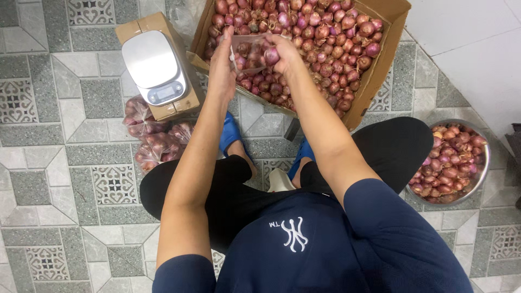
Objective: The person sits on the floor and repeatedly scoops red onions from a cardboard box into a clear plastic bag. They place the filled bag onto a digital scale, then remove it and set it aside before repeating the process with a new bag.
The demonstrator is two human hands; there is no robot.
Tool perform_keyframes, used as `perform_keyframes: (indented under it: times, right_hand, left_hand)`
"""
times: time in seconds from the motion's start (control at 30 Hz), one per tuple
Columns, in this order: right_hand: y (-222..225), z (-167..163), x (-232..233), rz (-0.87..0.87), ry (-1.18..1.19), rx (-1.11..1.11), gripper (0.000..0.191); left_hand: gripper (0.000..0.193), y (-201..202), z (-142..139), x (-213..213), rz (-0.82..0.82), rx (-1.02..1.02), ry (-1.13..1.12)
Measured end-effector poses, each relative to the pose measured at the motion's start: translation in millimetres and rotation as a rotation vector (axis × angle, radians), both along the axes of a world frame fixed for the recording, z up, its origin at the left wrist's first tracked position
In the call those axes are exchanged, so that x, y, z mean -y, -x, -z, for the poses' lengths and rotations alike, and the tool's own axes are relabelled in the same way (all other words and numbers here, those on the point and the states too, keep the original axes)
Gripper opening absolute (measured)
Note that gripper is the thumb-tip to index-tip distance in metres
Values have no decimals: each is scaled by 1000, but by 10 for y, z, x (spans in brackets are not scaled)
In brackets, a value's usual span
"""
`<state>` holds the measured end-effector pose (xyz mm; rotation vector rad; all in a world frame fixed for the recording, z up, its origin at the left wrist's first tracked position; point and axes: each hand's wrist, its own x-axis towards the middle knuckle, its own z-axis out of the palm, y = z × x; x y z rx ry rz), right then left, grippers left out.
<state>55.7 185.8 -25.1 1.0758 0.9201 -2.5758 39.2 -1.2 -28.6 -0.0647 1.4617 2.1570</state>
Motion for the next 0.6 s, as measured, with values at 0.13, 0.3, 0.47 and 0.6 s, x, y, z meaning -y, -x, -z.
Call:
perform_keyframes:
  times: [0.13,0.3,0.47,0.6]
  right_hand:
    - [105,121,143,-40,-264,85,25]
    - [175,269,107,-154,-894,-161,32]
    - [122,107,-57,1,-391,-65,19]
    - [31,-109,-8,52,-168,-108,20]
  left_hand:
    - [65,27,-28,-15,-8,16,-25]
    - [65,47,-45,4,-9,-22,-49]
    - [65,73,-36,36,-21,17,1]
    - [65,62,-21,56,-3,-12,-48]
